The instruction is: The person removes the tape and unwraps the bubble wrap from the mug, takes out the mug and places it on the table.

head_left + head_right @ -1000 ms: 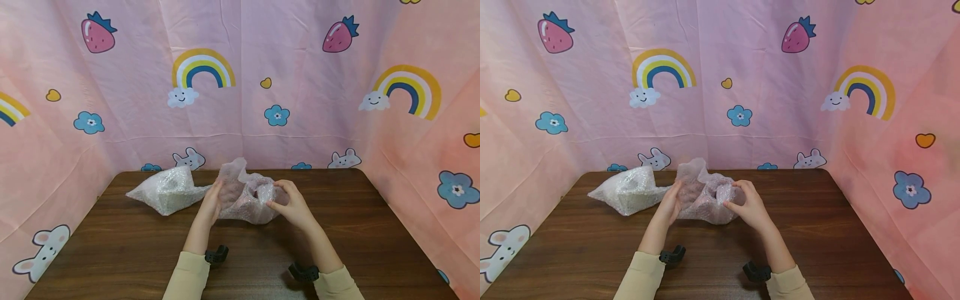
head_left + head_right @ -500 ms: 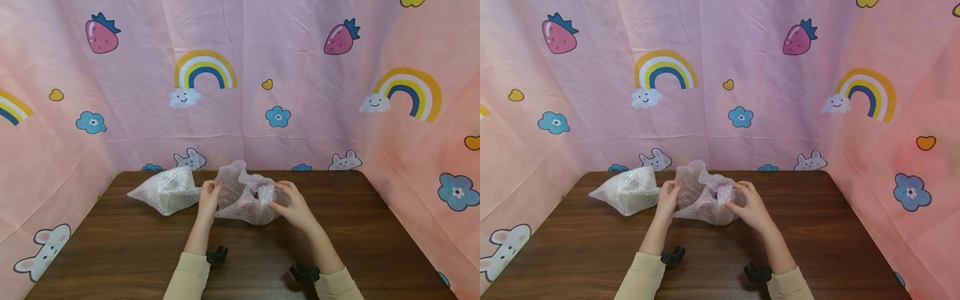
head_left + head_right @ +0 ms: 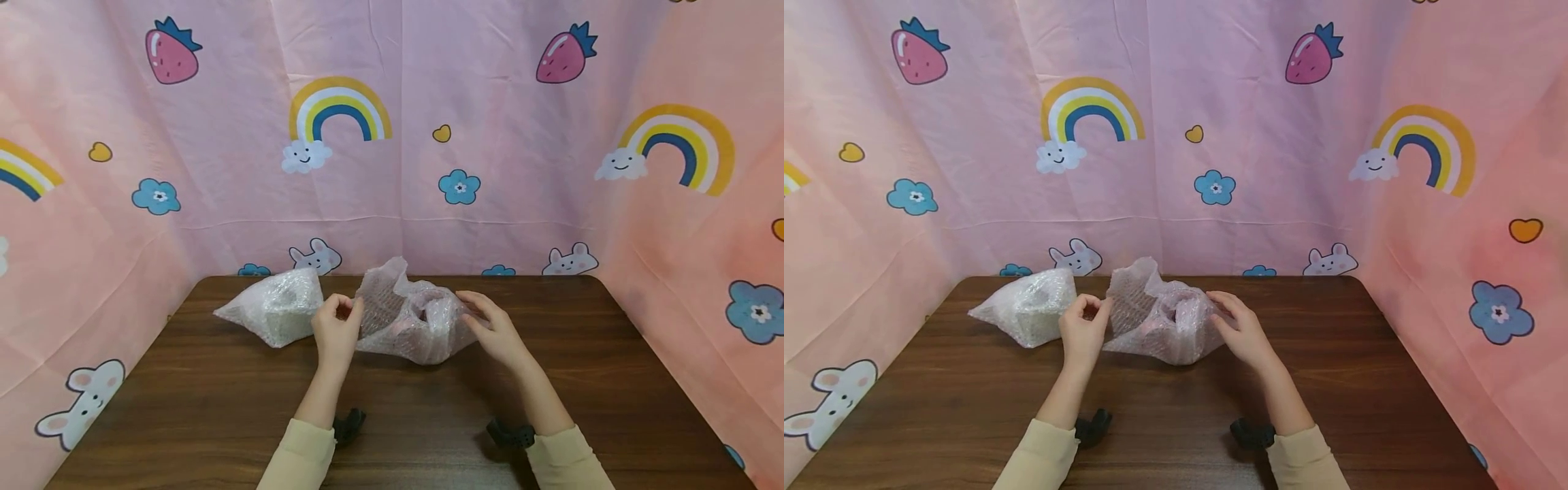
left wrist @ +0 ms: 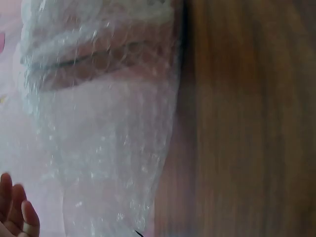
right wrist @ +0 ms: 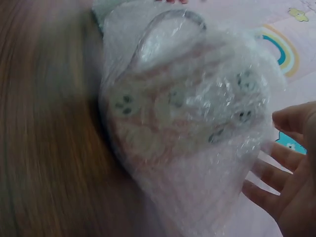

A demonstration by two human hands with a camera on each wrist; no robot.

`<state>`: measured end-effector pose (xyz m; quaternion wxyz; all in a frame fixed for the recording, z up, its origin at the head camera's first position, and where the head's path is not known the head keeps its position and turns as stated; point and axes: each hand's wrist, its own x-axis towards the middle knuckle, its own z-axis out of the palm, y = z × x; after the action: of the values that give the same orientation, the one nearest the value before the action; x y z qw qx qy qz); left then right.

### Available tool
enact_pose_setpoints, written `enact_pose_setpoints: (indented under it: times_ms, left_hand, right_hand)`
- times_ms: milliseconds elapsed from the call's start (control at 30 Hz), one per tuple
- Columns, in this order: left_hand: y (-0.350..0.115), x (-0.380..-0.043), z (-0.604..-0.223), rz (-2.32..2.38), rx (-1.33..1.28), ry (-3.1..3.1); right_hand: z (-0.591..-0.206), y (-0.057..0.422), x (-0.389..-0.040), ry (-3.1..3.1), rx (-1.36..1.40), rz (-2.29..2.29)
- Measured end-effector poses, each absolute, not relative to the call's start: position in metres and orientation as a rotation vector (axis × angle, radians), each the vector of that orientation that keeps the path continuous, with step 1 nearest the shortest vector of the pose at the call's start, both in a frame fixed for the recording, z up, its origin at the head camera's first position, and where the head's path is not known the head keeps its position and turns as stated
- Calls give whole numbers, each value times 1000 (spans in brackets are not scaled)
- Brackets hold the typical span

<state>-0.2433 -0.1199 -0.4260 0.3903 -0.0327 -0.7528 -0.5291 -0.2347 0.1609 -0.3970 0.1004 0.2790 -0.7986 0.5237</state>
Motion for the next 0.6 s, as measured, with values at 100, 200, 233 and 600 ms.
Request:
enact_pose_setpoints:
  times_ms: [100,200,233,600]
  left_hand:
    - [-114,-237,-426,-1385,-207,-1921]
    - [-107,-233,-428,-1420,-302,-1983]
    - [-104,-232,-429,-1426,-324,-2013]
    - [-79,-227,-438,-1468,-402,-2323]
  right_hand:
    - [-410,167,-248,-2390,806,1515]
    - [-420,173,-260,-2439,787,1500]
    - [-421,175,-263,-2456,779,1493]
    - [-410,181,-267,-2559,755,1466]
